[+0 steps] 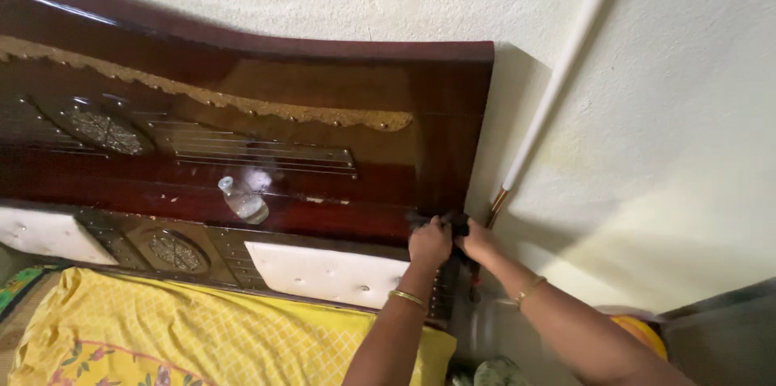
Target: The person wipes the wooden headboard of a bed with a dark cloth. They spray liquid from a small bottle onto the headboard and continue wiping the surface and decorative areas.
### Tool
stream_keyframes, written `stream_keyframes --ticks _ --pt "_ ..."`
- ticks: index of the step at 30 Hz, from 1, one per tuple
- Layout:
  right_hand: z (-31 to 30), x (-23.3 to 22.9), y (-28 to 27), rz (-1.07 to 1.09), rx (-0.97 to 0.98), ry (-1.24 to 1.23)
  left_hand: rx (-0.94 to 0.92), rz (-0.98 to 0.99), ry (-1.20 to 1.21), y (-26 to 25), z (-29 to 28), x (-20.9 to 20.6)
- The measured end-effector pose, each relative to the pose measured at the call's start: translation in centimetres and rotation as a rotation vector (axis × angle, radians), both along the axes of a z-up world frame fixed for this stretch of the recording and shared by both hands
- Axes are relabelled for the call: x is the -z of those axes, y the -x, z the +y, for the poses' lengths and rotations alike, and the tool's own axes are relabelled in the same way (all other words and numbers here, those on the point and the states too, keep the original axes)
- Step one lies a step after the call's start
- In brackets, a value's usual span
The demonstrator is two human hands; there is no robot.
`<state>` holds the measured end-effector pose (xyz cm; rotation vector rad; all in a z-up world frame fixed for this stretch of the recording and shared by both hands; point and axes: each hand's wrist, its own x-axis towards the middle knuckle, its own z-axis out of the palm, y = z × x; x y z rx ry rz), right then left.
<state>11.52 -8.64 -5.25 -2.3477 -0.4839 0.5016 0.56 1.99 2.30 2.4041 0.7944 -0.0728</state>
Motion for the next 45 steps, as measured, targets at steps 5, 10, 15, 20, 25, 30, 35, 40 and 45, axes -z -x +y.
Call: stream_keyframes --ticks 5,10,15,20,25,30,35,40,45 --pt "-1.5 -10.4 3.5 -0.551 0.015 -0.494 -0.231 -0.81 0.338 1.4 -1.6 -7.7" --pt "-1.3 -26.5 4.7 -0.982 0.017 -0.947 0.016 -1.386 -0.111 1.6 -3.7 -19.1" --pt "1.3 -34.3 3.5 -0.975 -0.029 -0.841 -0.088 -1.344 -0.419 -1.1 -1.1 -24.0" --pt "1.9 -27.6 3.3 -1.027 0.112 -0.752 -0.092 -1.252 -0.594 -1.9 0.5 -16.7" --pt "2.1 -11.6 3.5 -0.656 0.286 -0.664 -0.067 -1.024 -0.487 -0.1 0.1 -5.3" --pt "1.3 1.5 1.6 -0.231 0.08 -0.058 -0.122 -0.408 -0.103 1.5 0.3 0.5" --pt "1.7 -2.3 0.6 -0.375 0.098 -0.21 -0.245 -0.635 0.042 1.3 0.4 -5.1" --pt "1.5 -20.2 1.6 -0.657 0.113 -0.687 -0.199 -1.146 -0.07 1.1 -1.1 -17.0" --pt "2.5 -32.6 3.0 -0.961 0.022 -0.861 -0.159 -1.366 -0.429 -1.0 -0.3 -24.6"
